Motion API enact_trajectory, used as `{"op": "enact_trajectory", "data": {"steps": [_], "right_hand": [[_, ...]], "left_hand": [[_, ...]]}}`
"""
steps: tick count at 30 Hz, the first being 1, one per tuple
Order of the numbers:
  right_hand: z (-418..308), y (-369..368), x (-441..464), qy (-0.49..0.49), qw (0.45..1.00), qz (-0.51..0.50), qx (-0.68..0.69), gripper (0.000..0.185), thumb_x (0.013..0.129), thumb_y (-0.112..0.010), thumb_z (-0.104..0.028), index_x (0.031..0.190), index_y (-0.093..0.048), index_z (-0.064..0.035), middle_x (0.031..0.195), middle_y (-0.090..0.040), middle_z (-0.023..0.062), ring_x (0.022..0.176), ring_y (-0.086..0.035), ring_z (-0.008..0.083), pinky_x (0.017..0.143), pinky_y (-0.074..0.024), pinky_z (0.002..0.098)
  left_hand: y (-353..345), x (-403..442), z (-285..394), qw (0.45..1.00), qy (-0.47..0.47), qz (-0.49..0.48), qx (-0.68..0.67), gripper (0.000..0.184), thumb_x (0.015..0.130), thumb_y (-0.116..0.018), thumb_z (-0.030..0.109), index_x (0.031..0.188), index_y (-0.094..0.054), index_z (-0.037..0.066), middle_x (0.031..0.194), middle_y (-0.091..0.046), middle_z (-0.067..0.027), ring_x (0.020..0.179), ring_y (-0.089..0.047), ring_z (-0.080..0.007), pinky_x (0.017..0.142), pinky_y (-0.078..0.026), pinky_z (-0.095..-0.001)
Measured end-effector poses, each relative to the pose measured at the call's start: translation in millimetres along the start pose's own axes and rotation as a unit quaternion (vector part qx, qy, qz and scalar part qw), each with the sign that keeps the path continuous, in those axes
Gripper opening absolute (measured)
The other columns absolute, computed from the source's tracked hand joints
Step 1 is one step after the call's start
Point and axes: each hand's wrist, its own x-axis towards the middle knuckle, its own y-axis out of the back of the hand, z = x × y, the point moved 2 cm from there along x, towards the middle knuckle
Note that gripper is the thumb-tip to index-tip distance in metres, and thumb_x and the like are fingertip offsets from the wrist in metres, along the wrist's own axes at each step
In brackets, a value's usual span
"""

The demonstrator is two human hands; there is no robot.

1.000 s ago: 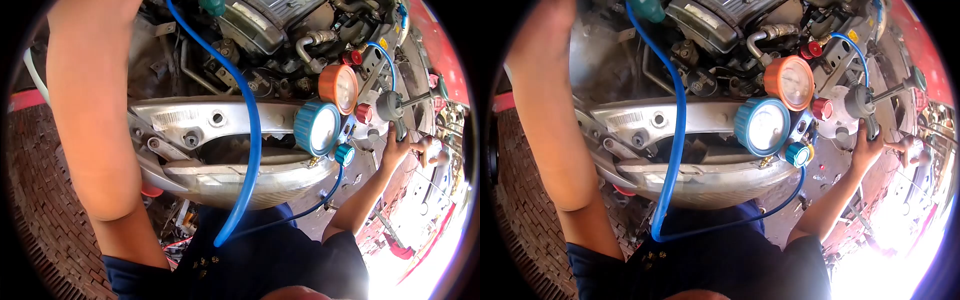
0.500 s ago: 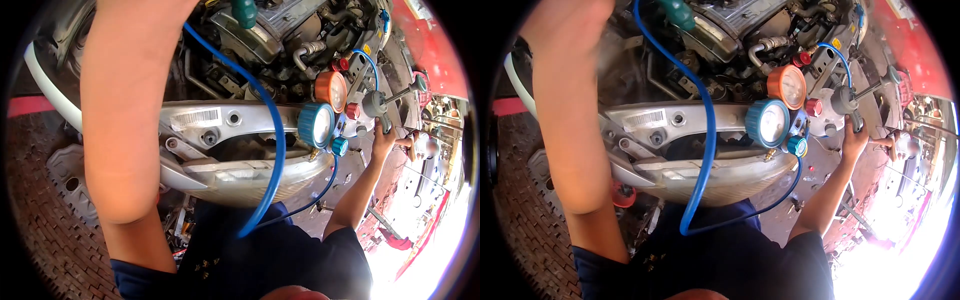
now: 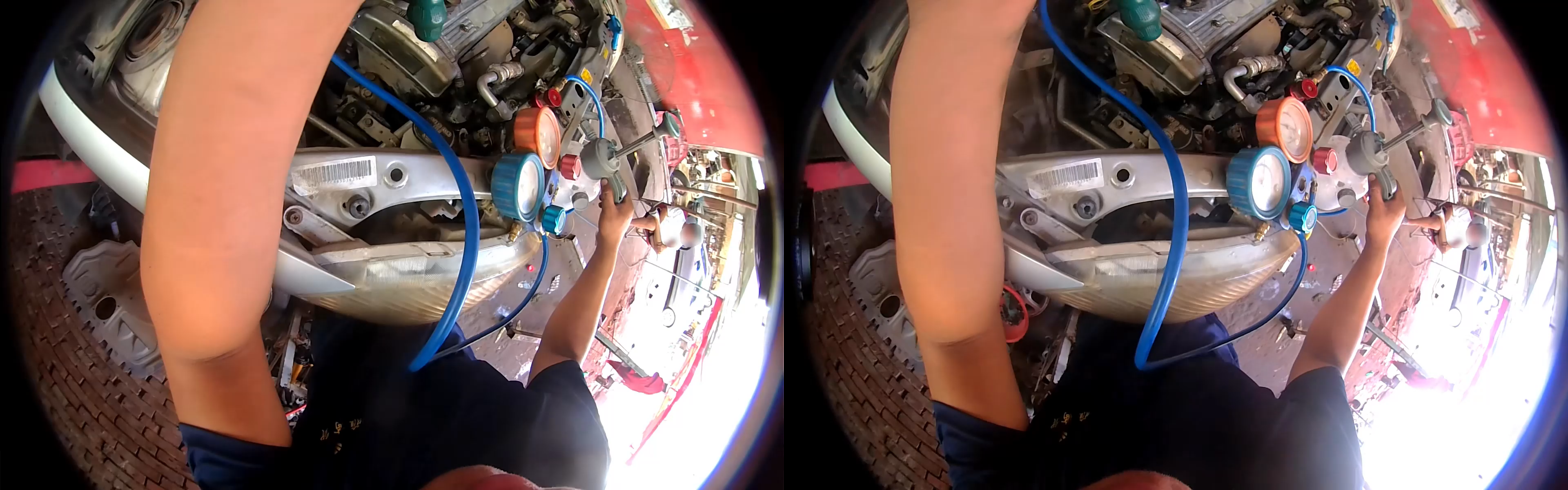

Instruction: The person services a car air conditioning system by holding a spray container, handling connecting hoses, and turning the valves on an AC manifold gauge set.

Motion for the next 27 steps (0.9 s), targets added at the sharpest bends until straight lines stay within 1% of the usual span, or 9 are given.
{"op": "enact_trajectory", "data": {"steps": [4,6,13,19,21,27], "right_hand": [[-9,3,-2,0.002,1.000,-0.012,-0.005,0.029,0.094,-0.074,-0.026,0.095,-0.069,0.0028,0.070,-0.063,0.0012,0.062,-0.055,0.0091,0.059,-0.0445,0.0280],[-8,3,0,0.001,0.999,-0.012,-0.051,0.030,0.094,-0.075,-0.027,0.094,-0.069,0.0027,0.070,-0.063,0.0014,0.061,-0.055,0.0096,0.058,-0.0443,0.0282],[-2,2,0,0.000,0.999,-0.008,-0.036,0.032,0.094,-0.075,-0.029,0.094,-0.070,0.0021,0.070,-0.063,0.0017,0.061,-0.055,0.0102,0.058,-0.0445,0.0291],[6,3,2,-0.009,0.999,-0.022,-0.025,0.028,0.095,-0.075,-0.027,0.095,-0.071,0.0002,0.070,-0.061,0.0001,0.061,-0.054,0.0092,0.058,-0.0440,0.0280],[6,2,2,-0.009,1.000,-0.021,0.013,0.032,0.095,-0.076,-0.031,0.097,-0.070,-0.0002,0.071,-0.061,-0.0001,0.061,-0.053,0.0082,0.057,-0.0423,0.0260],[1,1,1,-0.011,1.000,-0.014,-0.016,0.030,0.095,-0.077,-0.031,0.095,-0.071,-0.0008,0.070,-0.060,-0.0007,0.061,-0.052,0.0079,0.057,-0.0424,0.0254]], "left_hand": [[-1,-2,1,1.000,0.004,0.000,-0.007,0.047,0.108,-0.046,0.040,0.095,-0.065,-0.001,0.064,-0.052,0.0005,0.054,-0.045,-0.0097,0.060,-0.043,-0.0257],[0,-4,1,1.000,0.004,0.000,-0.009,0.046,0.108,-0.046,0.040,0.095,-0.065,-0.001,0.064,-0.051,0.0007,0.053,-0.045,-0.0096,0.060,-0.043,-0.0257],[-1,-6,2,1.000,0.008,0.001,-0.017,0.046,0.107,-0.046,0.040,0.095,-0.065,-0.001,0.063,-0.051,0.0013,0.053,-0.045,-0.0096,0.060,-0.043,-0.0259],[-1,-8,4,1.000,0.009,0.001,-0.024,0.046,0.107,-0.047,0.040,0.096,-0.065,-0.001,0.062,-0.050,0.0018,0.052,-0.044,-0.0095,0.060,-0.043,-0.0260],[-2,-10,6,1.000,0.011,0.002,-0.027,0.046,0.107,-0.047,0.040,0.096,-0.065,0.000,0.062,-0.050,0.0019,0.052,-0.044,-0.0095,0.061,-0.043,-0.0260],[-5,-12,12,0.999,0.012,0.002,-0.033,0.046,0.107,-0.047,0.040,0.096,-0.066,0.000,0.061,-0.049,0.0025,0.052,-0.044,-0.0094,0.061,-0.043,-0.0262]]}}
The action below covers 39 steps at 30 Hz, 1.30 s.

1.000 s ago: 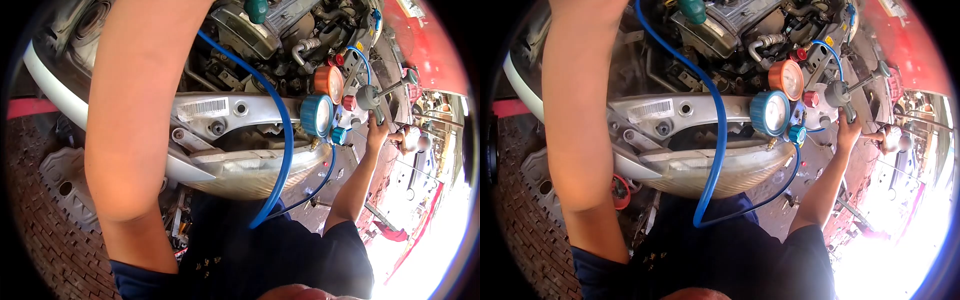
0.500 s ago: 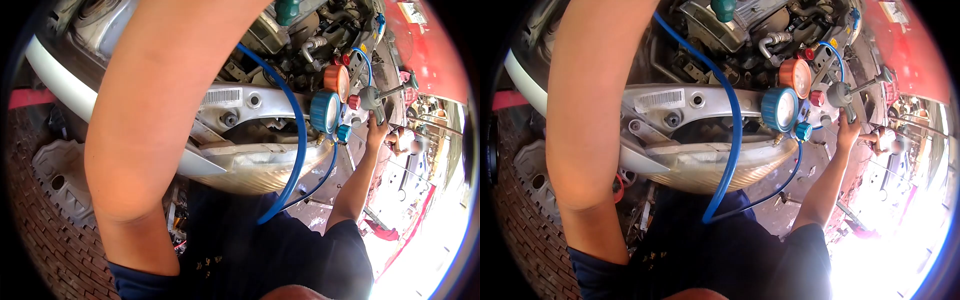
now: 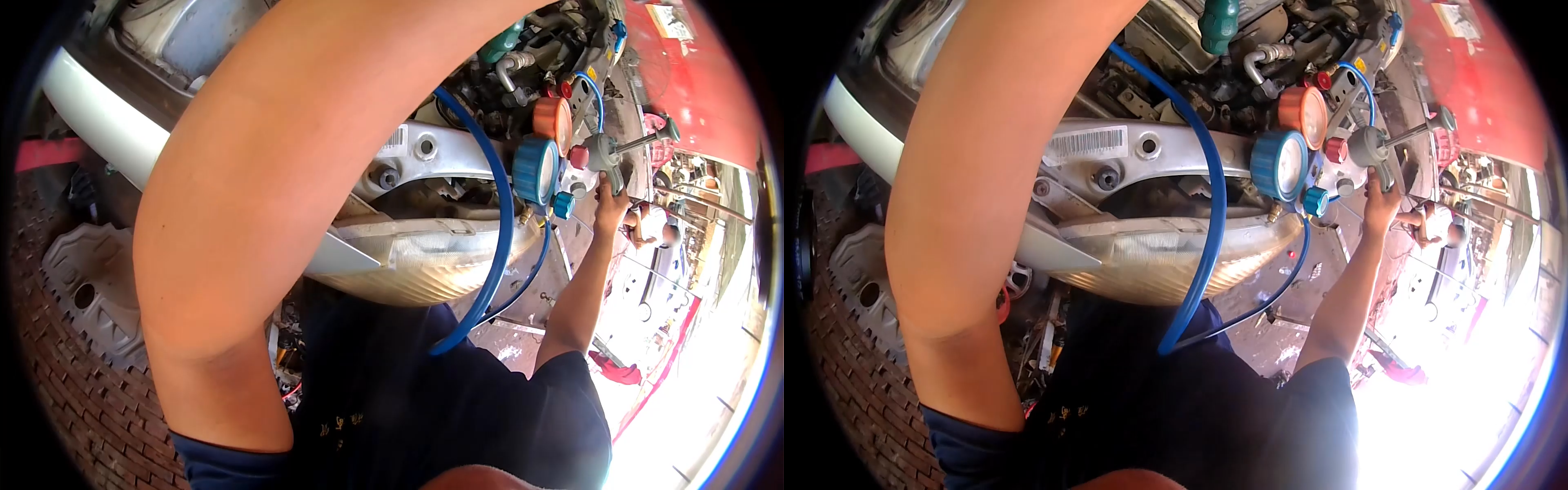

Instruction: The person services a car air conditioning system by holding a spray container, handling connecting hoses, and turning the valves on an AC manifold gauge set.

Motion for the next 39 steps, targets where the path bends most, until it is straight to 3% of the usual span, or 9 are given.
{"op": "enact_trajectory", "data": {"steps": [5,9,19,22,24,27,30,34,39], "right_hand": [[2,0,-2,0.002,1.000,-0.002,0.019,0.032,0.094,-0.078,-0.031,0.100,-0.069,-0.0009,0.072,-0.059,-0.0008,0.062,-0.052,0.0081,0.058,-0.0424,0.0250],[6,15,1,-0.048,0.984,-0.110,0.131,0.051,0.105,-0.052,-0.051,0.108,-0.069,-0.0035,0.086,-0.066,0.0024,0.074,-0.059,0.0104,0.067,-0.0465,0.0254],[-14,19,2,-0.154,0.907,-0.300,0.253,0.061,0.107,-0.044,-0.059,0.099,-0.068,-0.0031,0.068,-0.052,-0.0002,0.058,-0.048,0.0093,0.055,-0.0393,0.0251],[-23,20,-6,-0.137,0.933,-0.260,0.207,0.060,0.107,-0.044,-0.058,0.098,-0.068,-0.0033,0.068,-0.051,0.0000,0.057,-0.048,0.0097,0.054,-0.0390,0.0250],[-15,21,-6,-0.113,0.942,-0.238,0.209,0.062,0.104,-0.049,-0.060,0.100,-0.069,-0.0022,0.070,-0.057,0.0019,0.059,-0.053,0.0116,0.056,-0.0436,0.0266],[-18,27,-7,-0.030,0.974,-0.218,0.051,0.064,0.100,-0.062,-0.057,0.113,-0.066,0.0054,0.085,-0.068,0.0072,0.076,-0.065,0.0139,0.072,-0.0536,0.0301],[-19,39,-13,0.014,0.991,-0.118,-0.066,0.079,0.091,-0.070,-0.063,0.125,-0.064,0.0087,0.114,-0.072,0.0274,0.109,-0.071,0.0342,0.094,-0.0540,0.0431],[-62,60,-38,0.146,0.984,0.098,-0.040,0.052,0.085,-0.081,-0.048,0.110,-0.069,-0.0041,0.102,-0.070,0.0155,0.098,-0.070,0.0339,0.085,-0.0559,0.0433],[-116,17,-98,0.192,0.969,-0.126,0.097,0.076,0.075,-0.087,-0.051,0.125,-0.062,0.0007,0.115,-0.066,0.0201,0.109,-0.066,0.0370,0.090,-0.0542,0.0455]], "left_hand": [[-5,-1,5,1.000,0.000,-0.002,-0.005,0.045,0.106,-0.048,0.040,0.097,-0.066,0.000,0.060,-0.049,0.0029,0.051,-0.044,-0.0093,0.061,-0.043,-0.0263],[-15,-1,7,1.000,0.004,-0.008,-0.008,0.045,0.106,-0.048,0.040,0.097,-0.066,0.000,0.060,-0.048,0.0032,0.051,-0.043,-0.0093,0.061,-0.043,-0.0263],[-16,12,-2,0.992,0.115,-0.047,0.009,0.045,0.106,-0.049,0.041,0.098,-0.067,0.000,0.058,-0.047,0.0041,0.050,-0.043,-0.0092,0.061,-0.044,-0.0265],[15,25,-24,0.958,0.221,-0.178,-0.042,0.051,0.106,-0.037,0.031,0.116,-0.064,-0.010,0.066,-0.043,-0.0002,0.060,-0.045,-0.0120,0.084,-0.046,-0.0330],[1,21,-20,0.964,0.211,-0.163,0.018,0.062,0.108,-0.039,0.046,0.111,-0.066,-0.010,0.064,-0.041,0.0012,0.060,-0.042,-0.0121,0.081,-0.047,-0.0302],[-1,14,-26,0.964,0.243,-0.106,-0.002,0.045,0.111,-0.044,0.032,0.117,-0.064,-0.007,0.065,-0.038,0.0041,0.057,-0.037,-0.0073,0.078,-0.043,-0.0270],[0,14,-32,0.963,0.263,-0.049,0.037,0.044,0.111,-0.044,0.035,0.117,-0.064,-0.004,0.066,-0.035,0.0050,0.057,-0.035,-0.0059,0.077,-0.041,-0.0252],[20,20,-46,0.961,0.254,-0.107,-0.021,0.041,0.112,-0.043,0.035,0.114,-0.063,0.000,0.064,-0.035,0.0047,0.056,-0.032,-0.0055,0.074,-0.039,-0.0242],[7,18,-47,0.966,0.243,-0.081,-0.020,0.040,0.112,-0.043,0.035,0.109,-0.062,0.000,0.063,-0.034,0.0038,0.058,-0.033,-0.0063,0.074,-0.038,-0.0255]]}}
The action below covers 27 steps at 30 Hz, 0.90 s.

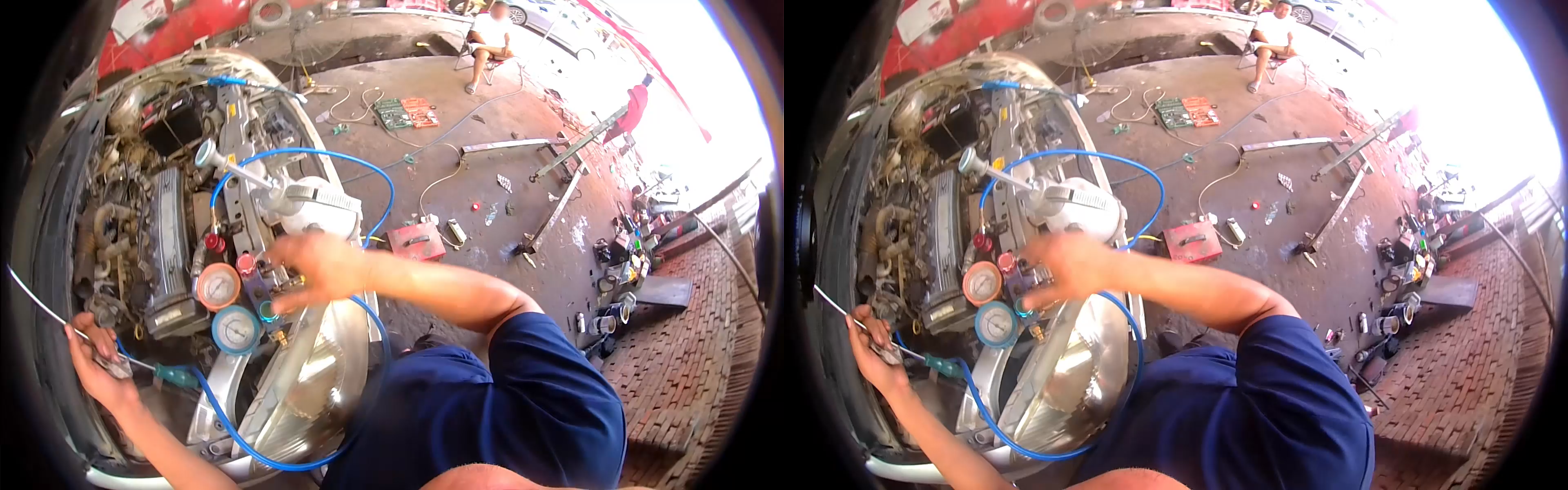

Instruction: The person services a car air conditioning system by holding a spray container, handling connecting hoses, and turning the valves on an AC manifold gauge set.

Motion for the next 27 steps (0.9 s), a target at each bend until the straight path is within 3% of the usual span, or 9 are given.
{"op": "enact_trajectory", "data": {"steps": [4,8,13,20,21,22,24,26,27], "right_hand": [[-3,-44,-17,0.058,0.996,-0.008,-0.074,0.101,0.067,-0.089,-0.057,0.138,-0.052,0.0055,0.131,-0.057,0.0233,0.117,-0.060,0.0404,0.097,-0.0514,0.0470],[-6,-44,-14,0.013,0.996,-0.049,-0.068,0.104,0.064,-0.091,-0.053,0.138,-0.050,0.0065,0.132,-0.054,0.0235,0.119,-0.058,0.0415,0.100,-0.0500,0.0472],[9,-51,-15,0.033,0.999,-0.043,0.001,0.089,0.063,-0.094,-0.039,0.132,-0.055,0.0029,0.128,-0.055,0.0205,0.117,-0.059,0.0406,0.100,-0.0499,0.0457],[23,-52,-12,0.088,0.995,-0.027,0.036,0.075,0.067,-0.093,-0.035,0.124,-0.060,0.0008,0.124,-0.058,0.0193,0.116,-0.059,0.0405,0.100,-0.0496,0.0463],[27,-58,-8,0.122,0.991,-0.024,0.054,0.075,0.067,-0.093,-0.035,0.124,-0.061,0.0009,0.124,-0.059,0.0191,0.116,-0.058,0.0401,0.101,-0.0491,0.0469],[32,-60,-5,0.145,0.989,-0.015,0.024,0.073,0.069,-0.092,-0.036,0.125,-0.063,-0.0004,0.124,-0.061,0.0187,0.116,-0.059,0.0385,0.103,-0.0479,0.0479],[20,-57,-4,0.086,0.996,-0.023,0.015,0.068,0.070,-0.092,-0.036,0.123,-0.066,-0.0026,0.119,-0.064,0.0180,0.118,-0.060,0.0354,0.102,-0.0490,0.0460],[8,-55,0,0.062,0.997,-0.033,0.005,0.063,0.069,-0.093,-0.025,0.120,-0.066,-0.0002,0.116,-0.065,0.0161,0.107,-0.066,0.0326,0.094,-0.0550,0.0406],[-2,-53,0,0.052,0.998,-0.026,0.036,0.063,0.066,-0.093,-0.026,0.116,-0.067,0.0016,0.115,-0.066,0.0190,0.109,-0.064,0.0371,0.097,-0.0527,0.0438]], "left_hand": [[-1,-1,4,1.000,-0.013,0.011,0.003,0.040,0.112,-0.043,0.036,0.108,-0.062,0.001,0.064,-0.033,0.0038,0.060,-0.032,-0.0068,0.075,-0.037,-0.0268],[0,-3,4,1.000,-0.025,0.010,0.005,0.041,0.112,-0.044,0.037,0.108,-0.062,0.001,0.064,-0.034,0.0036,0.061,-0.033,-0.0069,0.076,-0.037,-0.0269],[1,-1,-3,1.000,-0.027,-0.005,0.009,0.042,0.112,-0.045,0.038,0.109,-0.063,0.000,0.065,-0.037,0.0034,0.063,-0.036,-0.0066,0.075,-0.037,-0.0268],[18,8,-10,0.999,-0.037,-0.009,0.008,0.043,0.110,-0.048,0.039,0.109,-0.065,-0.001,0.065,-0.039,0.0041,0.065,-0.038,-0.0069,0.075,-0.038,-0.0272],[19,8,-10,0.998,-0.025,0.045,0.044,0.045,0.109,-0.050,0.040,0.116,-0.067,-0.001,0.069,-0.042,0.0041,0.069,-0.041,-0.0079,0.077,-0.040,-0.0283],[17,8,-8,0.997,0.021,0.077,0.019,0.046,0.108,-0.052,0.040,0.123,-0.068,0.000,0.082,-0.061,0.0007,0.077,-0.050,-0.0104,0.083,-0.043,-0.0318],[0,1,2,0.992,0.010,0.128,0.018,0.044,0.106,-0.054,0.039,0.124,-0.069,0.002,0.123,-0.073,-0.0087,0.089,-0.060,-0.0152,0.091,-0.047,-0.0353],[7,4,4,0.998,-0.028,0.050,0.026,0.044,0.106,-0.056,0.031,0.125,-0.064,-0.008,0.090,-0.067,-0.0065,0.075,-0.053,-0.0139,0.080,-0.049,-0.0344],[-6,0,9,0.997,-0.065,0.018,0.026,0.046,0.108,-0.050,0.032,0.119,-0.064,-0.011,0.074,-0.053,-0.0013,0.071,-0.049,-0.0132,0.080,-0.047,-0.0333]]}}
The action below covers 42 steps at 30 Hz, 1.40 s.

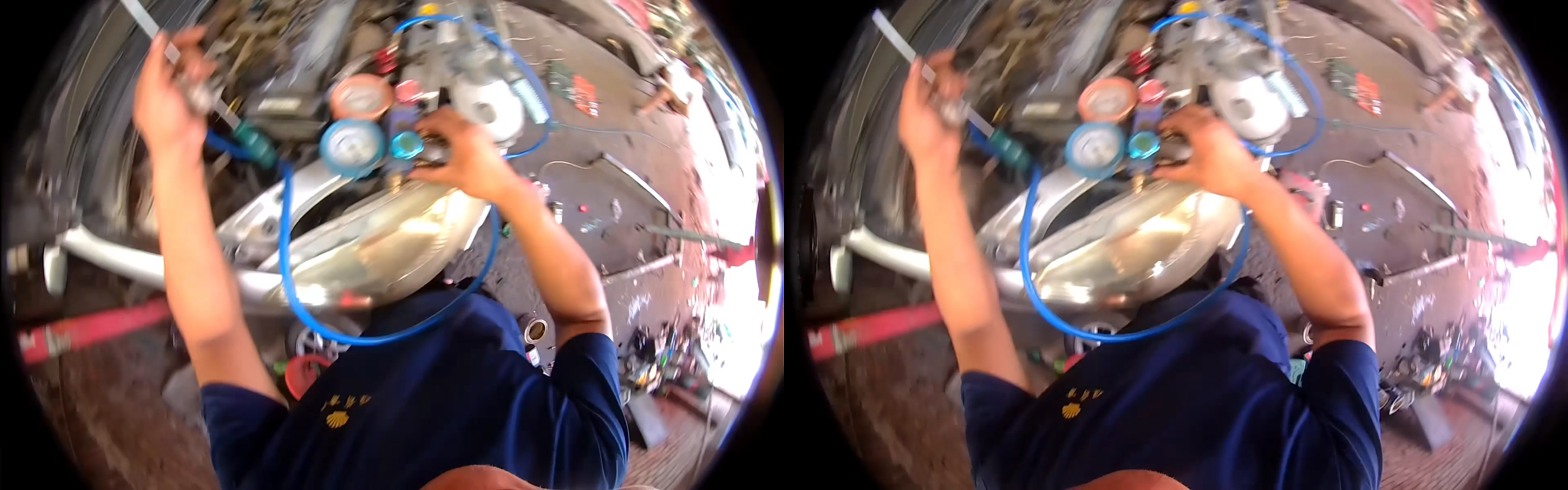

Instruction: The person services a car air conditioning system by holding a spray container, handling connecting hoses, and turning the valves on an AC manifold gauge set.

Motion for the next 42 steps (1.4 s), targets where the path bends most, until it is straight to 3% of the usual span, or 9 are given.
{"op": "enact_trajectory", "data": {"steps": [2,9,14,25,28,29,31,37,42], "right_hand": [[-23,-4,4,-0.030,0.999,0.003,0.039,0.063,0.064,-0.093,-0.021,0.116,-0.066,0.0029,0.113,-0.065,0.0189,0.103,-0.066,0.0377,0.093,-0.0546,0.0425],[-57,-41,9,0.024,0.999,-0.044,-0.013,0.058,0.066,-0.090,-0.026,0.114,-0.066,-0.0043,0.112,-0.063,0.0167,0.111,-0.061,0.0379,0.095,-0.0524,0.0467],[-63,-22,2,0.103,0.994,-0.005,-0.030,0.066,0.057,-0.092,-0.040,0.107,-0.068,-0.0056,0.107,-0.065,0.0140,0.106,-0.060,0.0358,0.094,-0.0487,0.0442],[-33,-29,-17,0.129,0.992,0.014,-0.002,0.079,0.061,-0.091,-0.045,0.119,-0.064,-0.0001,0.118,-0.063,0.0190,0.110,-0.059,0.0407,0.099,-0.0470,0.0493],[-41,6,-20,0.127,0.988,0.083,-0.024,0.087,0.068,-0.090,-0.046,0.134,-0.057,-0.0002,0.136,-0.057,0.0217,0.126,-0.055,0.0406,0.107,-0.0446,0.0499],[-45,26,-19,0.153,0.977,0.134,-0.063,0.094,0.071,-0.089,-0.048,0.142,-0.051,-0.0003,0.145,-0.050,0.0221,0.133,-0.050,0.0401,0.110,-0.0424,0.0501],[-56,75,-11,0.172,0.956,0.208,-0.115,0.107,0.076,-0.087,-0.050,0.157,-0.035,-0.0029,0.162,-0.036,0.0216,0.148,-0.038,0.0383,0.117,-0.0373,0.0509],[-119,226,-33,0.138,0.848,0.413,-0.303,0.101,0.079,-0.088,-0.043,0.153,-0.038,0.0031,0.151,-0.046,0.0238,0.137,-0.047,0.0343,0.113,-0.0400,0.0450],[-128,285,-21,0.109,0.929,0.287,-0.205,0.073,0.088,-0.080,-0.035,0.144,-0.051,0.0005,0.137,-0.060,0.0154,0.120,-0.057,0.0254,0.104,-0.0450,0.0384]], "left_hand": [[6,7,6,0.999,-0.012,-0.052,0.006,0.047,0.109,-0.045,0.031,0.114,-0.063,-0.012,0.070,-0.046,0.0002,0.069,-0.046,-0.0131,0.082,-0.047,-0.0337],[14,-2,0,0.993,0.039,0.109,-0.006,0.044,0.106,-0.055,0.034,0.119,-0.069,-0.005,0.080,-0.057,0.0000,0.072,-0.051,-0.0118,0.076,-0.047,-0.0302],[56,22,-5,0.999,0.022,-0.009,-0.036,0.042,0.111,-0.045,0.035,0.118,-0.066,-0.001,0.073,-0.036,0.0028,0.070,-0.034,-0.0095,0.081,-0.037,-0.0288],[44,19,-3,0.998,0.007,0.038,-0.047,0.041,0.113,-0.042,0.033,0.119,-0.064,-0.001,0.073,-0.035,0.0026,0.072,-0.035,-0.0101,0.082,-0.038,-0.0289],[82,34,-13,0.999,-0.013,0.020,-0.036,0.042,0.112,-0.044,0.035,0.122,-0.065,0.000,0.080,-0.049,0.0007,0.076,-0.044,-0.0115,0.084,-0.043,-0.0298],[71,27,-10,0.993,-0.006,0.118,0.009,0.044,0.109,-0.048,0.039,0.125,-0.067,0.003,0.092,-0.060,-0.0024,0.087,-0.054,-0.0140,0.087,-0.047,-0.0310],[14,-7,17,0.980,0.022,0.198,0.001,0.047,0.106,-0.052,0.041,0.124,-0.068,0.000,0.091,-0.058,-0.0029,0.089,-0.056,-0.0163,0.085,-0.047,-0.0353],[9,-14,15,0.989,-0.075,0.129,-0.005,0.045,0.110,-0.044,0.035,0.108,-0.066,-0.005,0.071,-0.051,-0.0022,0.070,-0.050,-0.0152,0.078,-0.048,-0.0341],[10,-5,15,0.994,-0.099,0.051,0.004,0.050,0.111,-0.038,0.034,0.107,-0.064,-0.009,0.068,-0.049,-0.0037,0.068,-0.048,-0.0164,0.078,-0.047,-0.0347]]}}
